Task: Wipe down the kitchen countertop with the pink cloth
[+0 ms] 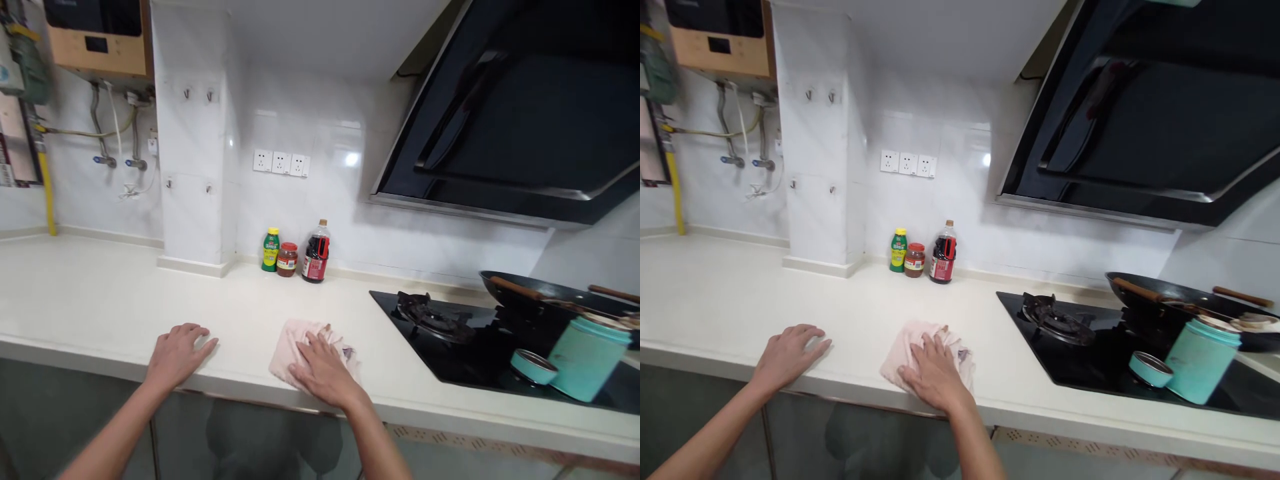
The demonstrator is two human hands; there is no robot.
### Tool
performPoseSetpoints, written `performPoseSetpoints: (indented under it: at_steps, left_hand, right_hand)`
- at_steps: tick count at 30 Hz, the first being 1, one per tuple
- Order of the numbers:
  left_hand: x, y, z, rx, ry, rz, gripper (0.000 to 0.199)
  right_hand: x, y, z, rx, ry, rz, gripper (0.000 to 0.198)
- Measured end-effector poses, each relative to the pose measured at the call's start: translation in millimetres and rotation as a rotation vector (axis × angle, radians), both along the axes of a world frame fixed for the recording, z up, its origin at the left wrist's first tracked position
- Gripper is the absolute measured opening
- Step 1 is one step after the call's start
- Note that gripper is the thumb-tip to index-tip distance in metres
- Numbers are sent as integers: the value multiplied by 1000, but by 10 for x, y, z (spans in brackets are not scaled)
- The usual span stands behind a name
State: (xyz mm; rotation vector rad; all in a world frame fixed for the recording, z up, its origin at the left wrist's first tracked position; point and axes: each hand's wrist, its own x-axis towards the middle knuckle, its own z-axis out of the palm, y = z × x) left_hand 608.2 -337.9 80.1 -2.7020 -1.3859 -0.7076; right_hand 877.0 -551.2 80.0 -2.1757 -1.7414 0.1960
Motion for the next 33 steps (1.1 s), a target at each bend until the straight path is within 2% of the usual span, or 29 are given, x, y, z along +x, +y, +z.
performPoseSetpoints:
  at_steps: [2, 3, 5, 7, 10, 13, 15, 17, 21, 24, 26, 29, 33]
  left_hand:
    - [-25, 9, -19, 14, -5, -12, 43]
    - [-41, 27, -37, 19, -10, -18, 42]
    - [-59, 75, -71, 23, -35, -37, 40]
    - [-19, 95, -80, 41, -99, -88, 36]
    - [236, -64, -2, 93, -196, -282, 32]
    - [717, -473, 143, 46, -99, -524, 38]
    - [1076, -781, 226, -96, 95, -637, 51]
    - [1401, -1034, 279, -246, 237, -683, 66]
    - [1920, -1345, 338, -390, 355, -716, 82]
    - [2330, -1517, 355, -470, 426, -779, 96]
    - [2661, -1618, 316, -508, 449, -817, 103]
    - [3196, -1695, 165, -499, 385, -835, 106]
    - [3780, -1583, -45, -428, 288, -824, 104]
  right_hand:
    - [67, -34, 4, 120, 113, 161, 62]
    - [174, -84, -4, 201, 165, 191, 59]
    - [528, -258, -56, 368, 193, 112, 56]
    - [1012, -517, -171, 474, 91, -96, 56]
    - [1728, -946, -443, 433, -114, -382, 58]
    - [2113, -1226, -688, 300, -140, -441, 63]
    - [2149, -1287, -769, 217, -128, -427, 64]
    - [2091, -1284, -792, 179, -152, -428, 65]
    - [2006, -1266, -779, 221, -203, -435, 66]
    - [2059, -1307, -771, 282, -158, -396, 59]
    - [2113, -1342, -767, 333, -97, -370, 56]
    - [2175, -1382, -773, 415, 16, -417, 59]
    - [2232, -1401, -830, 519, 70, -480, 60]
